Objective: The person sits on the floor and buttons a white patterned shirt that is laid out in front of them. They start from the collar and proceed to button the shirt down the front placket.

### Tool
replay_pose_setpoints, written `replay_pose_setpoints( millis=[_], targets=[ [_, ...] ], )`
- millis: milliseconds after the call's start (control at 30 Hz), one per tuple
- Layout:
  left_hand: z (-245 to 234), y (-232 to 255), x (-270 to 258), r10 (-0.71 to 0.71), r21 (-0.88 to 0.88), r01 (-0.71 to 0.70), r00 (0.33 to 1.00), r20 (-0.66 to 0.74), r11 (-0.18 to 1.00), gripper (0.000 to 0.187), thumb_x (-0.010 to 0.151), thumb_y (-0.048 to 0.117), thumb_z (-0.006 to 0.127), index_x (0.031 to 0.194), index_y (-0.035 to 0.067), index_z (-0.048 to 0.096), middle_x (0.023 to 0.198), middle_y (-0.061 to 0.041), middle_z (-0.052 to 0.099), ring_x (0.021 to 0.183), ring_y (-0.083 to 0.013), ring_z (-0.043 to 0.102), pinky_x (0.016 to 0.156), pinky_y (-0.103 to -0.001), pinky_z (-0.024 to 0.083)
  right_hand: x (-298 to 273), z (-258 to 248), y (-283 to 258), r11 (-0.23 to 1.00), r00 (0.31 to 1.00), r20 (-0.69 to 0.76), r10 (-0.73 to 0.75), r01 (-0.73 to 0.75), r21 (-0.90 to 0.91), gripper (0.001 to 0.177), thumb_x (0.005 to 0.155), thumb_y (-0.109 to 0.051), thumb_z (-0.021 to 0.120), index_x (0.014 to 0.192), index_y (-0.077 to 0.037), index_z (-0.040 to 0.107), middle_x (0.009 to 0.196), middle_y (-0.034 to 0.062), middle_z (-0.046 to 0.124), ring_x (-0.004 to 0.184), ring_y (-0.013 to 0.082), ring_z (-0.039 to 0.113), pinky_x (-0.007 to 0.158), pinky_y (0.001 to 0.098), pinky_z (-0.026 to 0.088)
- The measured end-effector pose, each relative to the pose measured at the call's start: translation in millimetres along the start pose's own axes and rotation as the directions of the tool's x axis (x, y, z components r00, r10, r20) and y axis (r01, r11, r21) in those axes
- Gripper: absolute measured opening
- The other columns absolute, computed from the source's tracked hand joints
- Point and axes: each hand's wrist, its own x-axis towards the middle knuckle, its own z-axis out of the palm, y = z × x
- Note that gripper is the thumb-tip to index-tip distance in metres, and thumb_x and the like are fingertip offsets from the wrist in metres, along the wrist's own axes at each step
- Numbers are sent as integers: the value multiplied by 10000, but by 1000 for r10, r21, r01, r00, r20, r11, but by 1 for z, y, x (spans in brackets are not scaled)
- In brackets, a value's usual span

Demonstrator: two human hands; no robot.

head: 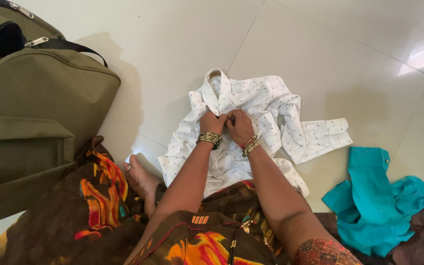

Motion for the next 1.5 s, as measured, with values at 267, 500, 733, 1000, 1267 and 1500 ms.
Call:
replay_pose_setpoints(
  millis=[267,500,733,1000,1267,1500],
  targets=[
    [7,-18,7,-64,-102,71,995,74,992,427,788,371,704,690,-44,718,661,-211,710,633,-352,714,654,-447,575,3,-3,-7,998,997,52,52,-53,26,106,840,-88,723,903,-28,662,900,133,672,820,301,664,756,408,541],
    [-6,-14,4,-161,-351,207,974,156,913,290,812,253,729,743,-28,716,628,-129,723,528,-217,713,521,-357,572,4,-3,-8,952,972,108,207,-225,208,125,858,-119,764,898,-23,693,817,84,730,688,161,694,654,302,564],
    [-25,-4,-7,-187,-491,270,959,212,828,254,808,229,761,784,-23,737,656,-112,743,538,-185,716,518,-319,589,4,-3,-6,952,961,136,241,-262,162,119,863,-122,741,895,-21,687,781,85,727,672,176,693,647,317,556],
    [-32,2,-11,-152,-410,220,969,193,885,254,821,231,720,791,-20,741,652,-110,746,546,-178,727,547,-307,597,2,-2,-6,996,997,55,48,-52,66,110,858,-102,725,915,-21,678,906,138,686,784,281,680,722,385,553],
    [-21,-15,-8,-128,-504,226,967,222,834,228,842,182,734,769,-34,743,643,-102,735,528,-165,699,508,-298,570,3,-6,-15,970,983,107,151,-168,174,136,841,-101,761,917,-17,685,868,95,715,716,188,695,675,320,567],
    [-15,-24,-12,-114,-593,220,971,212,774,193,859,140,754,807,-43,727,663,-100,728,531,-162,693,496,-298,575,5,-6,-14,991,988,118,102,-112,79,138,803,-116,755,849,-12,678,846,115,687,700,220,687,673,344,569]
  ],
)
